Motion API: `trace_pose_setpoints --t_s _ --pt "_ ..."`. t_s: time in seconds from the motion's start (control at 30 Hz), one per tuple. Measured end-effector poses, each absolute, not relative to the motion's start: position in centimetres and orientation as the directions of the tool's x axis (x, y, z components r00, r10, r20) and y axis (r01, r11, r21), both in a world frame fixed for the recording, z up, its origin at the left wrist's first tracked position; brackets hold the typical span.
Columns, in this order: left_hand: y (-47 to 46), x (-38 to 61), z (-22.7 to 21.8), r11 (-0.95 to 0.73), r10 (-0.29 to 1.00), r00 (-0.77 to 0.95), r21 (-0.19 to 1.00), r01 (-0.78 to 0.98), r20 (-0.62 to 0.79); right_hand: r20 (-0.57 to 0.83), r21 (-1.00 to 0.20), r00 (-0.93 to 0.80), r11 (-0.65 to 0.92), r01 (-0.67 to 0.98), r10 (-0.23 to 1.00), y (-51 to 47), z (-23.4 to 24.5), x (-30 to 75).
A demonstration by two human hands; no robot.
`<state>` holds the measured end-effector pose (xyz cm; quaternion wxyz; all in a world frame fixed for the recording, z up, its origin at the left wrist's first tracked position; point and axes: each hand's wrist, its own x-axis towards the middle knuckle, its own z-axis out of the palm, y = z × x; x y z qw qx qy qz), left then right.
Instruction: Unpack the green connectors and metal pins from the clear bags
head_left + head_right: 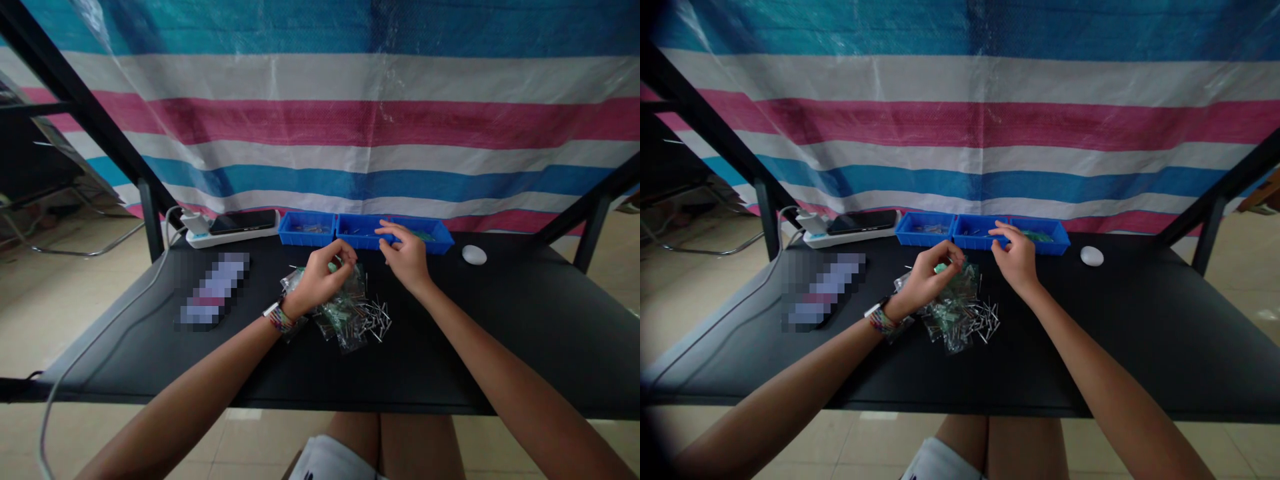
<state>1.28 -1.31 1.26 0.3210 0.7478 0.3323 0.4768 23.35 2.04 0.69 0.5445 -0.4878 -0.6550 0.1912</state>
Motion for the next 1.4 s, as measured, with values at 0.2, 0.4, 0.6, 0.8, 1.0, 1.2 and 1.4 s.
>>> trace_pose_setpoints --t_s 0.2,0.4,0.6,0.8,1.0,1.2,1.4 --pt "-0.6 1.1 1.3 -0.481 0.865 0.177 0.877 0.021 0.470 0.460 -0.803 -0.123 0.471 0.365 0.879 -1.2 0.7 21.7" --pt "0.7 0.8 1.4 -0.389 0.920 -0.060 0.884 -0.261 0.387 0.504 -0.542 -0.598 0.767 0.344 0.624 -5.6 1.4 17.3" --pt "1.1 0.9 1.8 -0.289 0.957 -0.123 0.817 -0.499 0.263 0.531 -0.245 -0.690 0.869 0.430 0.491 -7.7 0.7 13.4" --pt "0.7 1.1 2.5 -0.209 0.978 -0.120 0.824 -0.527 0.171 0.588 -0.420 -0.602 0.840 0.344 0.541 -7.8 0.5 13.2" --pt "0.9 0.6 2.1 -0.135 0.975 0.090 0.863 -0.487 0.204 0.320 -0.931 -0.347 0.361 0.060 0.882 -5.7 1.7 16.1" --pt "0.4 0.6 1.7 -0.136 0.919 0.327 0.957 -0.256 0.218 0.217 -0.971 0.037 0.219 -0.096 0.976 -1.7 0.9 19.7" --pt "-0.1 1.0 1.9 -0.305 0.893 0.326 0.950 -0.067 0.310 0.223 -0.964 -0.021 0.217 -0.152 0.975 -1.3 0.6 20.2"
